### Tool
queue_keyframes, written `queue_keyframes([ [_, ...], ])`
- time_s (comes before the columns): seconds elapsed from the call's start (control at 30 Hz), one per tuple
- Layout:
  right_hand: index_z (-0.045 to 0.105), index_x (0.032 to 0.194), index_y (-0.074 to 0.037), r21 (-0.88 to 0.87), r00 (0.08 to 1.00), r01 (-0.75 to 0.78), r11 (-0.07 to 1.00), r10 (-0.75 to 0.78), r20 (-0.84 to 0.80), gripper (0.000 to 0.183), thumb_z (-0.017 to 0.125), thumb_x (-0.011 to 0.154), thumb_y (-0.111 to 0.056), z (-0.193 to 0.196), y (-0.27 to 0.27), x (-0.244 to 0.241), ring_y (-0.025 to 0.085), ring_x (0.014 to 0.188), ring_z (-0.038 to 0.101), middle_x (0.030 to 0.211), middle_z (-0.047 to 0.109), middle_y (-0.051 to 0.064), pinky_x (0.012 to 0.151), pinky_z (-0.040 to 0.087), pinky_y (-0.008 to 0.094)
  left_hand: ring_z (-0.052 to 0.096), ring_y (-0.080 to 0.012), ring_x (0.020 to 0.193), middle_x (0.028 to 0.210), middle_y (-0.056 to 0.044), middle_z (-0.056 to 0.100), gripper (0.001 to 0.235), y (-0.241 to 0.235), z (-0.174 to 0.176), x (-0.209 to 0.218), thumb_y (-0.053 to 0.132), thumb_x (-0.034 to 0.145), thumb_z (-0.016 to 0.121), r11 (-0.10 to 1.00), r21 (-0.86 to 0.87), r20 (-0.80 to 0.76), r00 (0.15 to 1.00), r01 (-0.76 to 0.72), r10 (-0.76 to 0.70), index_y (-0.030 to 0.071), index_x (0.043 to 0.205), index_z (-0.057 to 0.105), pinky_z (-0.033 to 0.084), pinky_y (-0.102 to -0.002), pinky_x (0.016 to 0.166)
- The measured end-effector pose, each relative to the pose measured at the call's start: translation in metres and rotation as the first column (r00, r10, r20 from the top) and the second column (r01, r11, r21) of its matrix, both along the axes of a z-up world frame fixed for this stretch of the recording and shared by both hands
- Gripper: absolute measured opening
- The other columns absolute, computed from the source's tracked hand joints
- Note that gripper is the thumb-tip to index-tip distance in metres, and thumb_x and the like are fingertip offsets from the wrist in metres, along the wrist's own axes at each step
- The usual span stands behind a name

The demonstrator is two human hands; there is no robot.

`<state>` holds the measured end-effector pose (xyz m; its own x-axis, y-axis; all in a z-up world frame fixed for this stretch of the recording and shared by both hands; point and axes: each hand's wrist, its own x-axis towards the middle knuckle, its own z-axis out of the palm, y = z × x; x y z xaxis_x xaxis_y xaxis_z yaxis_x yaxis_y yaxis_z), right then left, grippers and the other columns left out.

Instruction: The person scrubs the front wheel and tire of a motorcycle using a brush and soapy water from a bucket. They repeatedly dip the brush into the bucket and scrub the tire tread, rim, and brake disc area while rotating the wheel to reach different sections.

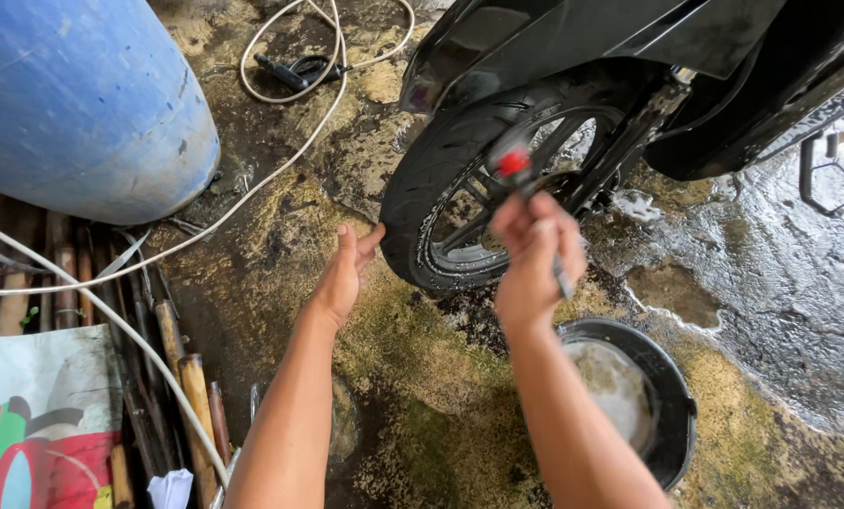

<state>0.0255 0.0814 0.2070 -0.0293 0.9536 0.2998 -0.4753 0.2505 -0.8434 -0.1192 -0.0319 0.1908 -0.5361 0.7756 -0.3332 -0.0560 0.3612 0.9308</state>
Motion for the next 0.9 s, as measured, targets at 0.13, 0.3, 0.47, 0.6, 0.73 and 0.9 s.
queue_keyframes([
  [0.13, 0.057, 0.095, 0.002, -0.119, 0.989, -0.115, 0.986, 0.125, 0.080, 0.022, 0.037, 0.087, -0.002, -0.023, -0.002, 0.005, 0.025, 0.079, 0.065, 0.087, 0.063, 0.021, 0.069, 0.058, 0.035, 0.012, -0.0426, 0.130, 0.144, -0.018, 0.018, 0.082, 0.001, 0.001, 0.001, 0.062, 0.081, -0.005, 1.000, 0.013, 0.034, 0.999, 0.004, -0.005, 0.013, 0.138, 0.027, 0.012, -0.054, 0.104],
  [0.3, 0.046, 0.112, 0.003, -0.466, 0.893, -0.167, 0.869, -0.067, -0.444, 0.034, 0.041, 0.084, -0.016, -0.001, 0.064, 0.018, 0.023, 0.079, 0.065, 0.093, 0.062, 0.022, 0.072, 0.060, 0.027, 0.013, -0.0418, 0.130, 0.144, -0.019, 0.018, 0.088, -0.002, 0.011, 0.006, 0.064, 0.077, -0.008, 0.999, -0.019, 0.025, 0.999, 0.026, -0.025, 0.013, 0.136, 0.031, 0.012, -0.053, 0.104],
  [0.47, 0.051, 0.102, -0.004, -0.515, 0.880, -0.313, 0.798, 0.039, -0.474, 0.023, 0.037, 0.089, -0.017, -0.016, 0.044, 0.007, 0.023, 0.074, 0.066, 0.085, 0.062, 0.020, 0.065, 0.060, 0.028, 0.012, -0.0413, 0.130, 0.144, -0.019, 0.014, 0.084, 0.001, 0.010, 0.005, 0.064, 0.078, -0.006, 0.999, -0.030, 0.014, 0.999, 0.030, -0.029, 0.015, 0.138, 0.027, 0.010, -0.054, 0.104],
  [0.6, 0.049, 0.094, 0.000, -0.537, 0.711, -0.372, 0.757, -0.140, -0.690, 0.018, 0.040, 0.084, -0.011, -0.005, 0.073, 0.017, 0.025, 0.077, 0.063, 0.084, 0.062, 0.019, 0.075, 0.058, 0.031, 0.008, -0.0426, 0.131, 0.145, -0.021, 0.009, 0.084, 0.000, 0.008, 0.006, 0.064, 0.078, -0.006, 0.999, -0.013, 0.047, 0.998, 0.040, -0.040, 0.013, 0.139, 0.022, 0.007, -0.056, 0.105],
  [0.73, 0.048, 0.092, 0.000, -0.564, 0.608, -0.448, 0.694, -0.226, -0.761, 0.015, 0.039, 0.082, -0.008, -0.005, 0.055, 0.008, 0.028, 0.074, 0.063, 0.080, 0.061, 0.020, 0.072, 0.059, 0.035, 0.008, -0.0410, 0.131, 0.145, -0.019, 0.010, 0.083, 0.001, 0.017, 0.006, 0.063, 0.079, -0.005, 0.998, -0.029, 0.040, 0.998, 0.052, -0.051, 0.014, 0.139, 0.024, 0.007, -0.056, 0.105],
  [0.9, 0.053, 0.100, -0.004, -0.692, 0.870, -0.447, 0.567, 0.097, -0.483, 0.021, 0.042, 0.085, -0.016, -0.062, 0.015, 0.001, 0.026, 0.074, 0.066, 0.084, 0.063, 0.020, 0.066, 0.060, 0.032, 0.008, -0.0414, 0.131, 0.145, -0.019, 0.009, 0.083, 0.001, 0.013, 0.005, 0.064, 0.078, -0.005, 0.999, -0.021, 0.060, 0.998, 0.031, -0.030, 0.015, 0.139, 0.022, 0.006, -0.057, 0.104],
])
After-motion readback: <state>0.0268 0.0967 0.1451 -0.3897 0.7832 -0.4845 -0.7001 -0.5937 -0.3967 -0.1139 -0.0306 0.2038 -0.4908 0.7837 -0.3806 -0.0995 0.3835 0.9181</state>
